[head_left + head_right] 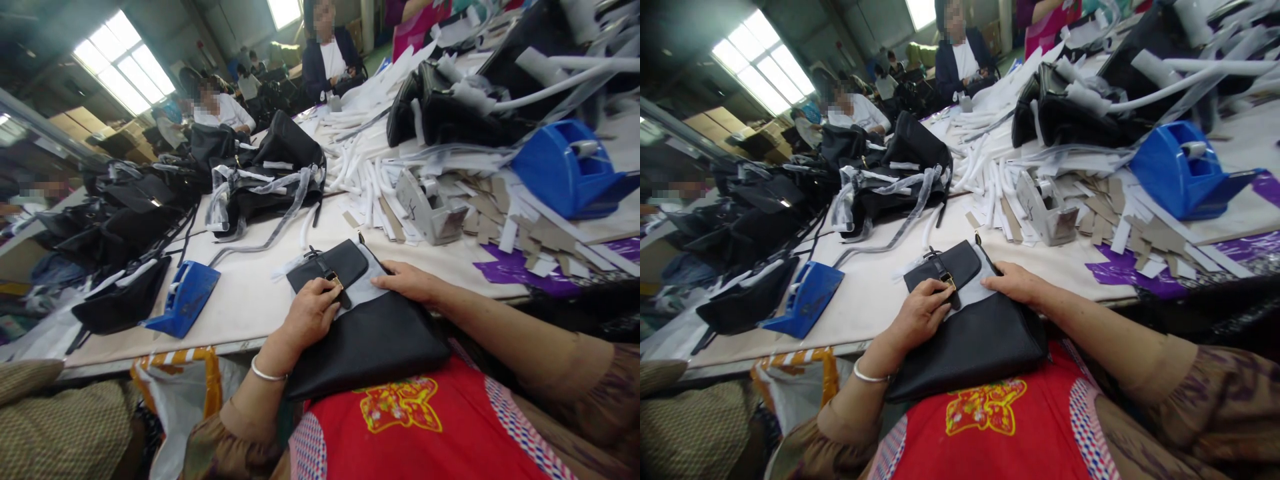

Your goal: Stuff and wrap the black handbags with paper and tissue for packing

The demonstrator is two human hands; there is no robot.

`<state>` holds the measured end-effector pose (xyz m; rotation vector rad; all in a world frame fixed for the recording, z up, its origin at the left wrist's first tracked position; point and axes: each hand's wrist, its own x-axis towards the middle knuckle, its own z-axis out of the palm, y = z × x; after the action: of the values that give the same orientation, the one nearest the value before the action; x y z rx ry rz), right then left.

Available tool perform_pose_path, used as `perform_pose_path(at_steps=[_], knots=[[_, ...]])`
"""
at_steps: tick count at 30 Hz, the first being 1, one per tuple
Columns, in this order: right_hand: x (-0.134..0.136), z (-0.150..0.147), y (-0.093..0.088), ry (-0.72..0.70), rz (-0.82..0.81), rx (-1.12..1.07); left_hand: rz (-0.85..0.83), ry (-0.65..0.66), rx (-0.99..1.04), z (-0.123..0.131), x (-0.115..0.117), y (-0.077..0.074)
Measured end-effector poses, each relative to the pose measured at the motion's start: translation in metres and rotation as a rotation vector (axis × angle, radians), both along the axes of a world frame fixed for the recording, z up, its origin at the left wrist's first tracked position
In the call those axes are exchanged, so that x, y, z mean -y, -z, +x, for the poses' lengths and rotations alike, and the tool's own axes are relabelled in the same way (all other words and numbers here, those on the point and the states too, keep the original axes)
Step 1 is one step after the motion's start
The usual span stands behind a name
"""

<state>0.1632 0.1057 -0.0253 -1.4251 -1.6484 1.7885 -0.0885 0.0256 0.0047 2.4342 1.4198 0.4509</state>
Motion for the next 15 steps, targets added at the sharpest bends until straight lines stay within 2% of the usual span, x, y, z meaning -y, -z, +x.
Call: perform_pose_path(at_steps=[2,3,7,9,11,13,15], knots=[[0.002,0.001,-0.003,0.003,-0.062,-0.062,-0.011,-0.029,0.101,-0.01,0.004,-0.001],[0.003,0.001,-0.005,0.008,-0.092,-0.089,0.005,-0.083,0.137,-0.015,0.007,0.001],[0.004,0.002,-0.012,0.027,-0.15,-0.149,0.114,-0.487,0.199,-0.032,0.023,0.012],[0.002,0.002,-0.013,0.03,-0.129,-0.176,0.025,-0.686,0.269,-0.037,0.031,0.018],[-0.003,0.0,-0.013,0.028,-0.106,-0.192,-0.153,-0.839,0.386,-0.04,0.036,0.021],[-0.009,-0.004,-0.011,0.01,-0.094,-0.177,-0.312,-0.935,0.507,-0.041,0.037,0.021],[-0.015,-0.009,-0.008,-0.026,-0.064,-0.125,-0.407,-0.959,0.631,-0.041,0.035,0.019]])
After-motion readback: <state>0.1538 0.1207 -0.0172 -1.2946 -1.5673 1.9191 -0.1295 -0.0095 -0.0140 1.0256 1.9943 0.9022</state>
